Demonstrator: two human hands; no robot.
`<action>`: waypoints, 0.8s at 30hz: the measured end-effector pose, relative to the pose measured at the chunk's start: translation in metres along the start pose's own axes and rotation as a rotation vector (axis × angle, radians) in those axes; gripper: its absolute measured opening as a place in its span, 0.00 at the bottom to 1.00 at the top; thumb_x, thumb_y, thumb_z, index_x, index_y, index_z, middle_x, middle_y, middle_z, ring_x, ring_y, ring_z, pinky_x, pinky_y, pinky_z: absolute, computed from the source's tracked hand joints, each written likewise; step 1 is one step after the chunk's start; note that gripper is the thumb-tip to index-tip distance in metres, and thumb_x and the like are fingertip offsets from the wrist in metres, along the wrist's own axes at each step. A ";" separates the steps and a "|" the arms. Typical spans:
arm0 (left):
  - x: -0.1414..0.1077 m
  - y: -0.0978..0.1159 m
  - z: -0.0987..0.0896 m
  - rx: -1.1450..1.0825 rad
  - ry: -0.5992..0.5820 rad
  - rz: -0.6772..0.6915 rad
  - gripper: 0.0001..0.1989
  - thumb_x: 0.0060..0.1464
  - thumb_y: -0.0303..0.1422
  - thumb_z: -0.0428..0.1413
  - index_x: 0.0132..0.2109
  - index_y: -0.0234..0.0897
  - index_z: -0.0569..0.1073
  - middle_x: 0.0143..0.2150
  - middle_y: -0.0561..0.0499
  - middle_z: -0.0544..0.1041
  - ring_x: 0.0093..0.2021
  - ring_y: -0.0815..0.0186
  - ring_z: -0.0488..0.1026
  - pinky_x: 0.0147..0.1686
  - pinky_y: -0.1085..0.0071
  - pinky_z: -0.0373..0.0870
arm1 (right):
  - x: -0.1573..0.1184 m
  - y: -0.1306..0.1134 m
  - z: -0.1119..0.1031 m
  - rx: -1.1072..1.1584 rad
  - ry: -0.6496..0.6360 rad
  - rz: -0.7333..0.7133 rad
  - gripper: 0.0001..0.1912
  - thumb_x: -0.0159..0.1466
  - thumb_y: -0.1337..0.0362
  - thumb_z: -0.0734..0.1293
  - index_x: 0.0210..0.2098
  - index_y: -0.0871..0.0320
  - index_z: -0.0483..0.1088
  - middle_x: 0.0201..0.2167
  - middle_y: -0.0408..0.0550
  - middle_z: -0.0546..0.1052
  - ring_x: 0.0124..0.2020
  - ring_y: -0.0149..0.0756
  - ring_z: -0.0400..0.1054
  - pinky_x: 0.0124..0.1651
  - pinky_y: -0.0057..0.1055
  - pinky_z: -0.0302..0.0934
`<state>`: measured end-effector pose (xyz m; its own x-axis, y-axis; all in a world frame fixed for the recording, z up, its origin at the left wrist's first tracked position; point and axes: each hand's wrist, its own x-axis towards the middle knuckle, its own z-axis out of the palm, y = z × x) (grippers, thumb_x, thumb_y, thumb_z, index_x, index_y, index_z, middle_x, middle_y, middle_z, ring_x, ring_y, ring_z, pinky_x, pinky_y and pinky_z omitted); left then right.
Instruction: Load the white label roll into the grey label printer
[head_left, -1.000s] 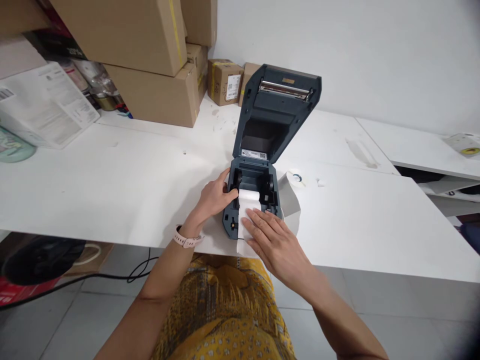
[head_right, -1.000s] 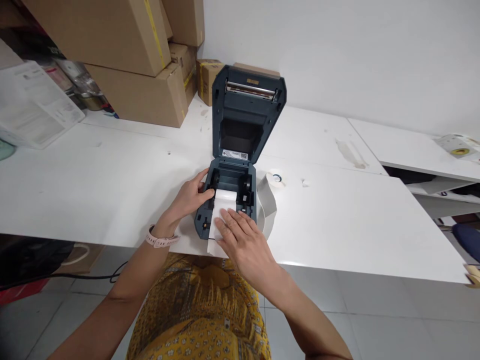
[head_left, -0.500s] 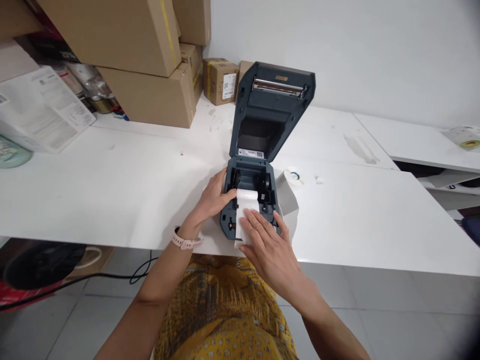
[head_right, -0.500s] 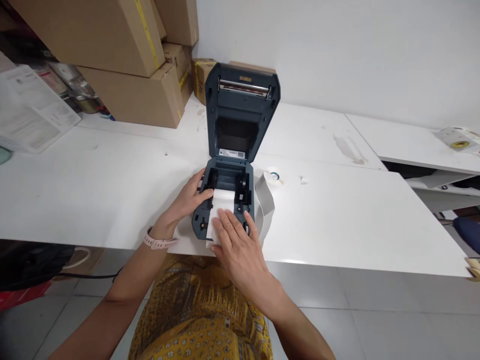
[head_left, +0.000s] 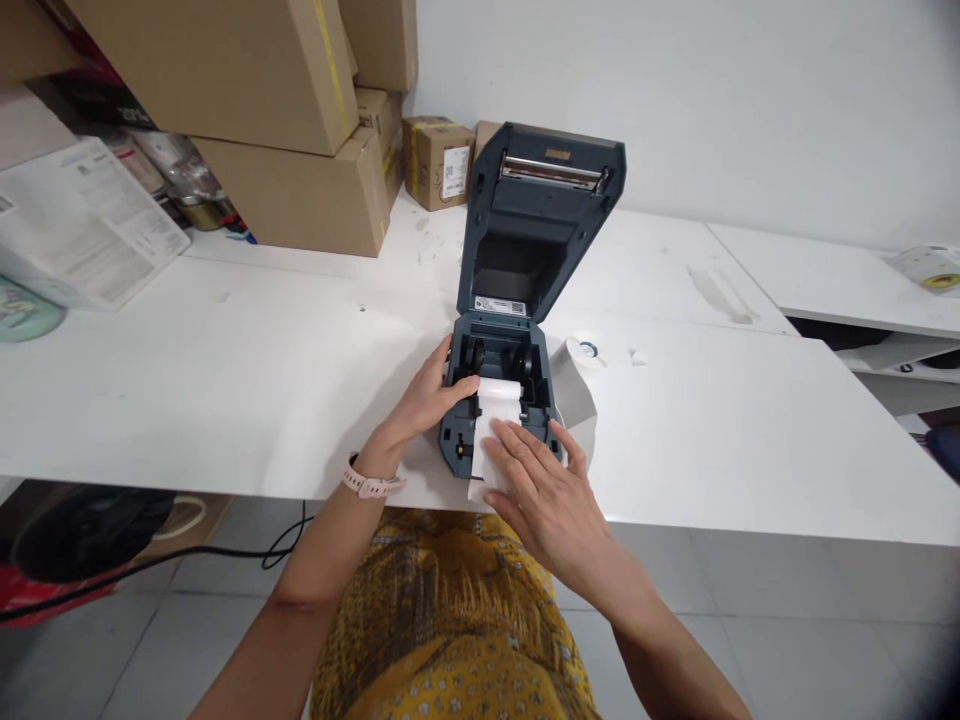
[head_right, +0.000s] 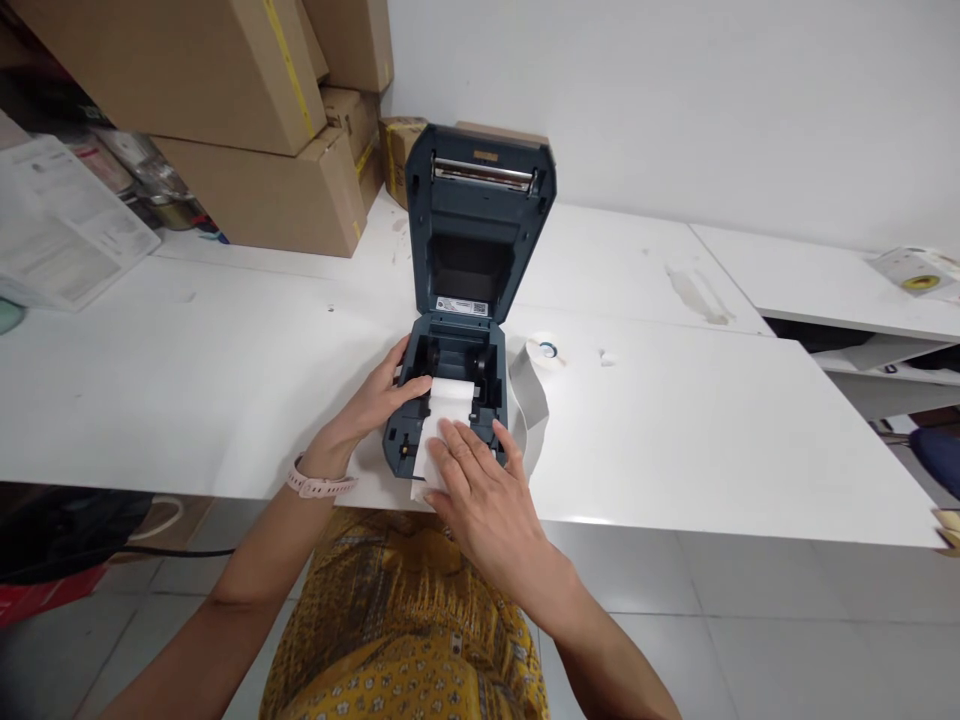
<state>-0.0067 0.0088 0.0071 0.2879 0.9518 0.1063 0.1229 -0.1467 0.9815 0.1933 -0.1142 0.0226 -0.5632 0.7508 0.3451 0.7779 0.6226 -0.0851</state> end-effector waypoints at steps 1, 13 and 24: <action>0.000 -0.001 0.000 -0.011 -0.001 0.005 0.34 0.61 0.40 0.60 0.71 0.41 0.61 0.72 0.43 0.68 0.69 0.50 0.68 0.69 0.53 0.64 | 0.000 0.001 -0.001 -0.002 0.002 0.001 0.22 0.77 0.60 0.60 0.68 0.56 0.61 0.69 0.56 0.71 0.68 0.49 0.69 0.73 0.58 0.50; -0.017 -0.012 0.007 0.045 0.109 -0.044 0.46 0.57 0.45 0.65 0.76 0.46 0.54 0.79 0.42 0.55 0.77 0.43 0.54 0.75 0.43 0.51 | -0.004 0.014 -0.019 0.112 -0.043 -0.058 0.23 0.76 0.57 0.61 0.68 0.50 0.63 0.68 0.52 0.73 0.67 0.49 0.71 0.71 0.62 0.60; -0.102 -0.008 0.041 -0.032 0.180 -0.165 0.54 0.59 0.46 0.66 0.79 0.53 0.40 0.82 0.46 0.46 0.80 0.49 0.46 0.77 0.49 0.47 | 0.199 0.157 -0.086 0.888 0.464 0.573 0.29 0.80 0.53 0.41 0.76 0.54 0.47 0.79 0.46 0.54 0.75 0.35 0.57 0.74 0.42 0.59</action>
<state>0.0015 -0.0979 -0.0178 0.0921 0.9952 -0.0323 0.1229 0.0209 0.9922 0.2273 0.1141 0.1582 0.1097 0.9347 0.3380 0.3125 0.2904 -0.9044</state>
